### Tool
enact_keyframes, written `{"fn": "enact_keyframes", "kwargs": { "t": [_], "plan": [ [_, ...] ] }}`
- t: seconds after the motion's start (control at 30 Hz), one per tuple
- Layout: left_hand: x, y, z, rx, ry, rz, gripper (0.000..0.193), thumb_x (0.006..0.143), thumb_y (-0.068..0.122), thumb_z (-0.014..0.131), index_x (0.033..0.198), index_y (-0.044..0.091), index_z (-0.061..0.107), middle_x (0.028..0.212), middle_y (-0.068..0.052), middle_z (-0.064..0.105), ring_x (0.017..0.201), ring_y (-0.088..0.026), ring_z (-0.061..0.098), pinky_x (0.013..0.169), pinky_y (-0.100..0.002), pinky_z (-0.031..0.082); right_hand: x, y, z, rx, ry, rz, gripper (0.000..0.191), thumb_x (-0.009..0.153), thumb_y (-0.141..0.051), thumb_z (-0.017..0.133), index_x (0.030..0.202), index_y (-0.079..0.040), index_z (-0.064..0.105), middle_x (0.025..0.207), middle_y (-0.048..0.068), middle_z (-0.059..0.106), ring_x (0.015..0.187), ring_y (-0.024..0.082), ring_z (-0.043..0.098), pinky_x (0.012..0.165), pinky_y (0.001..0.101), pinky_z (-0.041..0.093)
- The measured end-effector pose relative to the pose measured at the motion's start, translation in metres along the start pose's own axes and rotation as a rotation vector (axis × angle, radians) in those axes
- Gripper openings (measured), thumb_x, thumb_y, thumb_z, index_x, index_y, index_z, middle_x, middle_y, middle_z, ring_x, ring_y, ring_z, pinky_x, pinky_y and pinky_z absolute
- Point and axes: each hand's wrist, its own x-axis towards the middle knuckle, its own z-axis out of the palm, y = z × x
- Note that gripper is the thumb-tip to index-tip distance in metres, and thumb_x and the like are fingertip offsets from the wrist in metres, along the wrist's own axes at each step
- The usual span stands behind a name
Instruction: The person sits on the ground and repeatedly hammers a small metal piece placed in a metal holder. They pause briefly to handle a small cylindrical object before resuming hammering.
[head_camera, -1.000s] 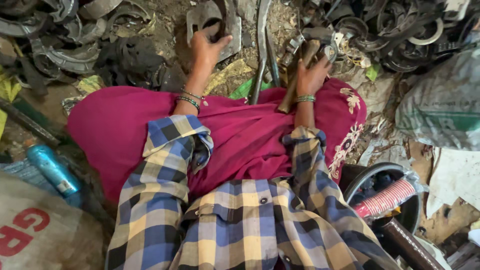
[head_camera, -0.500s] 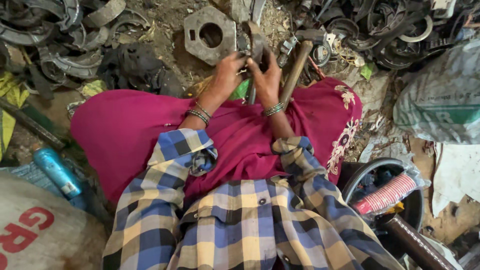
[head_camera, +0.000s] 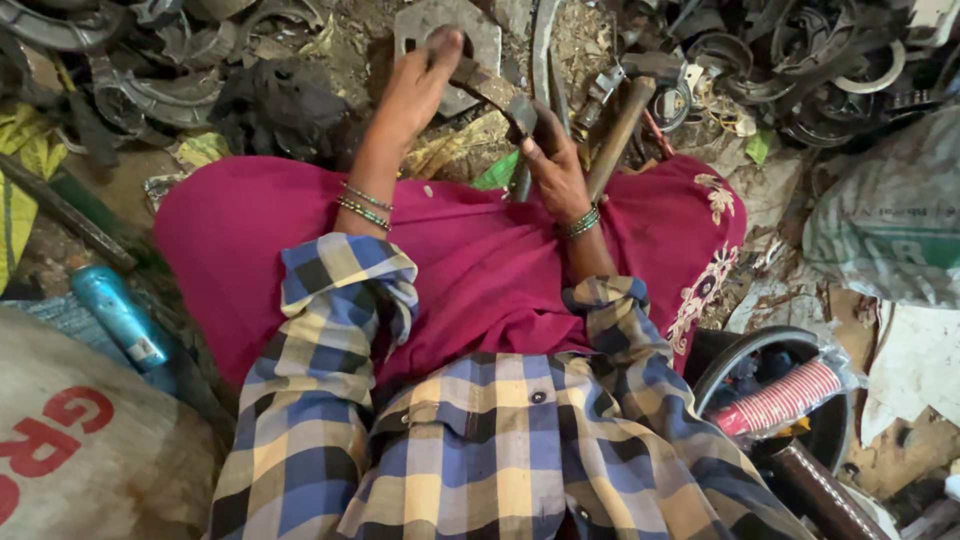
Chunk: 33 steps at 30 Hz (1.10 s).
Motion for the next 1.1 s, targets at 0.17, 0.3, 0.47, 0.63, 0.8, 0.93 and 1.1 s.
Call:
{"fn": "enact_keyframes", "kwargs": {
  "t": [0.17, 0.3, 0.47, 0.63, 0.8, 0.93, 1.1],
  "plan": [
    [0.009, -0.021, 0.019, -0.313, -0.033, 0.083, 0.052, 0.103, 0.051, 0.071, 0.095, -0.001, 0.071, 0.081, 0.002, 0.058, 0.075, -0.011, 0.050, 0.068, -0.030, 0.041, 0.006, 0.007, 0.000, -0.170, 0.079, -0.034, 0.055, 0.108, -0.019, 0.067, 0.155, 0.000, 0.046, 0.150, 0.012, 0.058, 0.140, 0.022, 0.055, 0.121, 0.0358, 0.045],
    [0.008, -0.012, 0.017, -0.189, 0.166, 0.207, 0.045, 0.098, 0.044, 0.071, 0.092, 0.000, 0.074, 0.080, 0.002, 0.065, 0.074, -0.009, 0.055, 0.067, -0.028, 0.046, 0.001, 0.009, -0.007, -0.798, 0.287, -0.095, 0.047, 0.100, -0.012, 0.070, 0.143, -0.001, 0.057, 0.137, 0.019, 0.064, 0.128, 0.031, 0.063, 0.110, 0.0401, 0.052],
    [0.001, 0.000, 0.008, -0.254, 0.288, 0.175, 0.041, 0.103, 0.039, 0.064, 0.107, 0.000, 0.072, 0.088, 0.000, 0.071, 0.081, -0.010, 0.060, 0.075, -0.028, 0.051, -0.015, 0.015, -0.001, -1.288, 0.325, 0.064, 0.051, 0.093, -0.020, 0.078, 0.131, 0.002, 0.052, 0.120, 0.028, 0.061, 0.102, 0.045, 0.064, 0.083, 0.0504, 0.055],
    [0.002, -0.011, 0.014, -0.397, 0.355, 0.315, 0.043, 0.107, 0.037, 0.059, 0.112, -0.005, 0.069, 0.096, -0.004, 0.070, 0.088, -0.012, 0.059, 0.081, -0.031, 0.050, -0.014, 0.022, 0.012, -1.227, 0.274, 0.098, 0.065, 0.092, -0.028, 0.078, 0.136, 0.001, 0.040, 0.111, 0.030, 0.067, 0.089, 0.049, 0.068, 0.071, 0.0551, 0.056],
    [0.012, -0.027, 0.020, -0.109, 0.444, 0.159, 0.050, 0.109, 0.043, 0.057, 0.102, -0.004, 0.070, 0.080, -0.006, 0.061, 0.074, -0.015, 0.053, 0.073, -0.034, 0.046, -0.004, 0.024, 0.010, -1.207, 0.276, 0.230, 0.071, 0.088, -0.030, 0.081, 0.133, 0.004, 0.036, 0.095, 0.030, 0.070, 0.085, 0.049, 0.069, 0.074, 0.0547, 0.057],
    [0.012, -0.029, 0.026, -0.214, 0.421, 0.111, 0.049, 0.104, 0.046, 0.058, 0.105, -0.001, 0.073, 0.081, -0.004, 0.069, 0.073, -0.012, 0.061, 0.067, -0.034, 0.049, -0.002, 0.024, 0.005, -1.078, 0.317, 0.201, 0.071, 0.087, -0.023, 0.079, 0.137, 0.006, 0.038, 0.094, 0.031, 0.070, 0.087, 0.048, 0.069, 0.077, 0.0533, 0.057],
    [0.008, -0.020, 0.030, -0.005, 0.452, 0.278, 0.053, 0.104, 0.049, 0.054, 0.103, -0.001, 0.072, 0.079, -0.013, 0.072, 0.070, -0.022, 0.066, 0.066, -0.039, 0.049, 0.000, 0.025, -0.005, -0.249, 0.349, 0.260, 0.043, 0.094, -0.019, 0.060, 0.132, 0.002, 0.053, 0.094, 0.013, 0.066, 0.077, 0.024, 0.065, 0.065, 0.0376, 0.057]
  ]
}}
